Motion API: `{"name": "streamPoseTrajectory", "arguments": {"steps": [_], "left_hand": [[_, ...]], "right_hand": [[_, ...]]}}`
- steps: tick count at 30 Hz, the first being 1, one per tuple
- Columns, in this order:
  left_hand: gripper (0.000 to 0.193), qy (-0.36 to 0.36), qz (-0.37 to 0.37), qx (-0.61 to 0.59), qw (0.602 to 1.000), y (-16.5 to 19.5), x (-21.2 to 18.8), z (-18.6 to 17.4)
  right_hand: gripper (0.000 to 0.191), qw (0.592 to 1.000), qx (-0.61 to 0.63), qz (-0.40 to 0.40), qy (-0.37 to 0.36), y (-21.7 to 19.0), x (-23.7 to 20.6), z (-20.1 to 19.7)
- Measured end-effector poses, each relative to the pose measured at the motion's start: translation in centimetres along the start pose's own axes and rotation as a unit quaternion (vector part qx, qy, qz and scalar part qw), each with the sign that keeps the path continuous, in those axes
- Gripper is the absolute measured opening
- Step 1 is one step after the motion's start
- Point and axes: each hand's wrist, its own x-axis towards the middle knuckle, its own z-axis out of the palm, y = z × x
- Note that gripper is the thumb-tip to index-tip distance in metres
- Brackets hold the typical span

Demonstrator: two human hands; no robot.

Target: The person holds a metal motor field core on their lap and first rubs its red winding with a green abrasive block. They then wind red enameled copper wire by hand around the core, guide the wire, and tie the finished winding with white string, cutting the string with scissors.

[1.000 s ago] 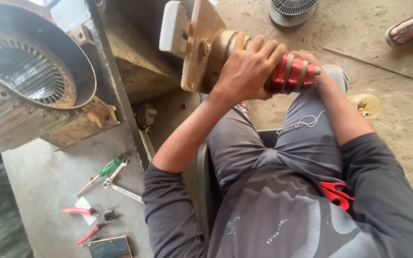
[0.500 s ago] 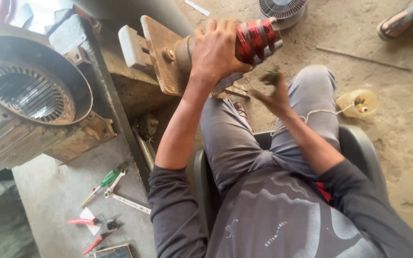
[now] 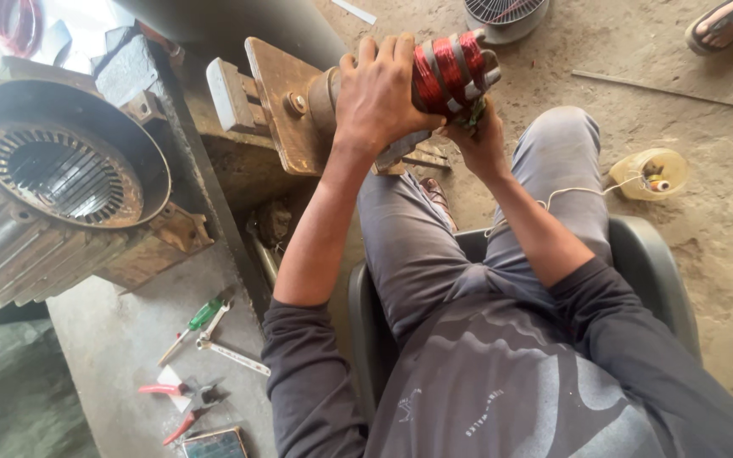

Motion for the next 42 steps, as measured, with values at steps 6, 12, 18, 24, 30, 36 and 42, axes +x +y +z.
{"name": "streamPoseTrajectory", "arguments": {"steps": [6,12,18,24,30,36,42], "left_hand": [[0.102,0.008,0.011,0.000,1.000,0.4,0.1,-0.1],[0.098,-0.014,0.008,-0.017,1.000,0.1,0.2,-0.4],[0.087,-0.023,0.021,-0.064,0.997,0.4,-1.2,-1.0],[0.089,-0.019,0.056,-0.048,0.997,3.0,-4.2,-1.6],[0.087,0.025,0.077,-0.080,0.993,5.8,-7.2,-2.3],[0.095,0.118,0.089,-0.119,0.982,6.8,-9.3,-4.5],[0.093,0.157,0.080,-0.213,0.961,4.4,-11.2,-7.4]], "right_hand": [[0.036,0.998,-0.044,-0.034,-0.008,-0.2,0.7,-0.9],[0.042,0.994,0.098,-0.007,-0.042,0.8,0.4,-1.1],[0.054,0.938,0.309,0.137,-0.077,2.7,1.4,-0.6],[0.062,0.813,0.534,0.176,-0.154,1.7,-0.7,2.9],[0.047,0.730,0.655,0.186,-0.061,1.4,-2.5,6.0],[0.052,0.728,0.616,0.294,0.065,-0.3,0.1,3.9],[0.060,0.683,0.648,0.336,-0.010,-7.0,3.1,1.3]]}}
